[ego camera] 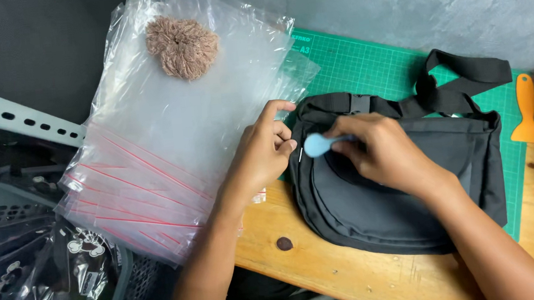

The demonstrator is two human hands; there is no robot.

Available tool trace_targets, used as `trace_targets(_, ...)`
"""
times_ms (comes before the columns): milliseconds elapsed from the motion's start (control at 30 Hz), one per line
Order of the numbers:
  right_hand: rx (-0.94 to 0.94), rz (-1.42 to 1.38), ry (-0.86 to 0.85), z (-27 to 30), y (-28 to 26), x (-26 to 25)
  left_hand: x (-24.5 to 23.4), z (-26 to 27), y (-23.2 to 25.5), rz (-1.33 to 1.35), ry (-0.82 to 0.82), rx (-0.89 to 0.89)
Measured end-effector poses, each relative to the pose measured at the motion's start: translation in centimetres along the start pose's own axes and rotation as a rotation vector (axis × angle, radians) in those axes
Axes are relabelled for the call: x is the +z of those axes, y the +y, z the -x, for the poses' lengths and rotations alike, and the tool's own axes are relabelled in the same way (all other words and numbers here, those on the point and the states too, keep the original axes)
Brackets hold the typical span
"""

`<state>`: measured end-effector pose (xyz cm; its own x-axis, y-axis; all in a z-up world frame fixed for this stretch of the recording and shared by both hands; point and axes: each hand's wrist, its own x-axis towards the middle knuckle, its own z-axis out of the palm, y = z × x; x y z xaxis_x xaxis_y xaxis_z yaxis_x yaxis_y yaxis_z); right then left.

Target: The person places a small fluffy item into a clear plastic bag and seals it. They then place a camouflage-patterned bag into a larger plastic bag, seal it, and attach a sticker. Finally, the person uses a small blue brush to clean a black bag on a green cutting mat.

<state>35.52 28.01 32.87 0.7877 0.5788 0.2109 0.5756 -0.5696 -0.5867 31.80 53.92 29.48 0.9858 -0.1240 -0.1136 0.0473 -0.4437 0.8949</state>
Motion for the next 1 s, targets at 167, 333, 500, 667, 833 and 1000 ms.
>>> trace_targets(167,-0.092,0.356,0.146,-0.2,2.8,1.1,0.4,0.6,0.8,-0.204,0.041,0.021)
trace_targets(333,-0.039,-0.071,0.103,-0.8,-0.1,1.6,0.3,1.0,1.8,-0.285,0.031,-0.002)
trace_targets(500,-0.022,0.366,0.235,-0.4,3.0,0.9,0.3,1.1,1.9,-0.29,0.02,-0.015)
trace_targets(667,0.025,-0.061,0.128,-0.6,0.9,1.2,0.2,1.2,2.4,-0.31,-0.008,-0.016)
trace_targets(833,0.136,0.238,0.226,0.1,2.5,0.3,0.3,1.3,2.5,-0.339,-0.006,-0.013)
trace_targets(1000,0.268,0.246,0.057,-0.3,1.7,0.8,0.2,1.5,3.2,-0.357,-0.025,-0.011)
